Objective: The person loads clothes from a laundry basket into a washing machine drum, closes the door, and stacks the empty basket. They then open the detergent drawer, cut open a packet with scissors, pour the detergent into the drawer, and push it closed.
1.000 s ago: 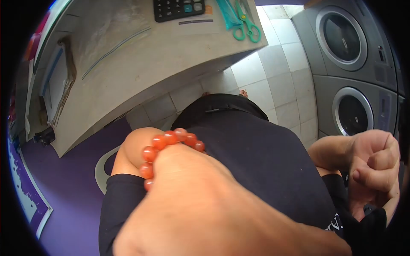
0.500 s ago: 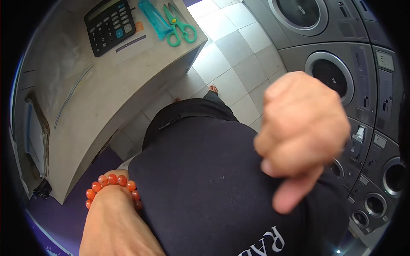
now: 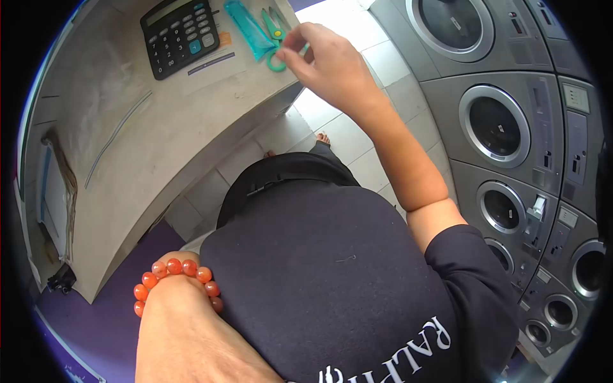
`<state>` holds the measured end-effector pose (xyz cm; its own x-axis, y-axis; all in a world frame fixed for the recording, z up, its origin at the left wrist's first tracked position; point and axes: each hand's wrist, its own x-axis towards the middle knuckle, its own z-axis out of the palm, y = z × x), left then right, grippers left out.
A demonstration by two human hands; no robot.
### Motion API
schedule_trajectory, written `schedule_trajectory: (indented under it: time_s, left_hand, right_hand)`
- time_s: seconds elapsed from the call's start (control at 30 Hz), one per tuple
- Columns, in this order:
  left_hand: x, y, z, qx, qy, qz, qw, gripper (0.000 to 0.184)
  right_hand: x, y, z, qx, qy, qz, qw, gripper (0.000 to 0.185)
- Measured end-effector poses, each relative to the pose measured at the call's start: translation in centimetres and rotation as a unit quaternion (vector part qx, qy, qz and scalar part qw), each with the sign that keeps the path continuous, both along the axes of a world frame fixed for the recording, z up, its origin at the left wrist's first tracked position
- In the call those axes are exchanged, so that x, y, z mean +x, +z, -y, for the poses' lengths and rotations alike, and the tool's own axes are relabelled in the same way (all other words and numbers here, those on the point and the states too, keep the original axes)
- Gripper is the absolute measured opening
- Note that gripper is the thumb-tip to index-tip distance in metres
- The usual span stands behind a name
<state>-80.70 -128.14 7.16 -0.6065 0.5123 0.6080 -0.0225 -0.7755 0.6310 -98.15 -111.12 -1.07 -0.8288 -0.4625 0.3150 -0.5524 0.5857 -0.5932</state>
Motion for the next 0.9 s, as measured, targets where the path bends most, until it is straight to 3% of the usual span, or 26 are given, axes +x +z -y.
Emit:
schedule_trajectory:
  time_s: [0.2, 0.37, 0.4, 0.43, 0.47, 0.5, 0.57, 0.6, 0.67, 0.77, 0.9]
  left_hand:
    - [-0.5, 1.1, 0.4, 0.004, -0.008, -0.02, 1.0, 0.027]
    - [-3.5, 2.8, 0.7, -0.012, -0.076, -0.063, 0.995, 0.027]
    - [-4.8, 3.1, 1.2, -0.054, -0.115, -0.085, 0.988, 0.036]
    - [-3.7, 0.5, 1.2, 0.001, -0.036, -0.051, 0.998, 0.052]
    - [-3.0, -0.8, 1.6, -0.026, 0.07, 0.009, 0.997, 0.05]
    - [-2.5, -0.9, 2.3, -0.108, 0.139, 0.099, 0.979, 0.049]
    - [-3.3, -1.8, 3.7, -0.329, 0.245, 0.148, 0.9, 0.041]
    - [-3.6, -1.9, 3.2, -0.356, 0.275, 0.239, 0.86, 0.034]
    - [-5.4, -5.1, 3.4, -0.453, 0.395, 0.102, 0.793, 0.029]
    - [-6.9, -7.4, 3.4, -0.508, 0.429, 0.07, 0.744, 0.028]
    - [-8.7, -7.6, 2.9, -0.499, 0.439, 0.093, 0.742, 0.027]
  right_hand:
    - [-1.6, -2.7, 2.3, 0.096, -0.062, -0.132, 0.985, 0.018]
    - [-1.6, -2.5, 3.1, 0.132, -0.075, -0.112, 0.982, 0.016]
    - [-1.6, -2.5, 3.2, 0.105, -0.077, -0.125, 0.984, 0.016]
    - [-1.5, -2.4, 3.4, 0.078, -0.078, -0.137, 0.984, 0.016]
    - [-1.4, -2.0, 3.7, 0.078, -0.075, -0.133, 0.985, 0.016]
    - [-1.5, -1.8, 4.0, 0.07, -0.071, -0.14, 0.985, 0.016]
    - [-1.8, -1.9, 4.5, 0.138, -0.091, -0.106, 0.981, 0.016]
    - [-2.1, -2.4, 4.6, 0.166, -0.097, -0.119, 0.974, 0.016]
    - [-2.2, -2.3, 4.9, 0.159, -0.09, -0.102, 0.978, 0.017]
    - [-2.2, -2.1, 5.2, 0.131, -0.076, -0.078, 0.985, 0.019]
    - [-2.2, -2.1, 5.4, 0.202, -0.106, -0.082, 0.97, 0.021]
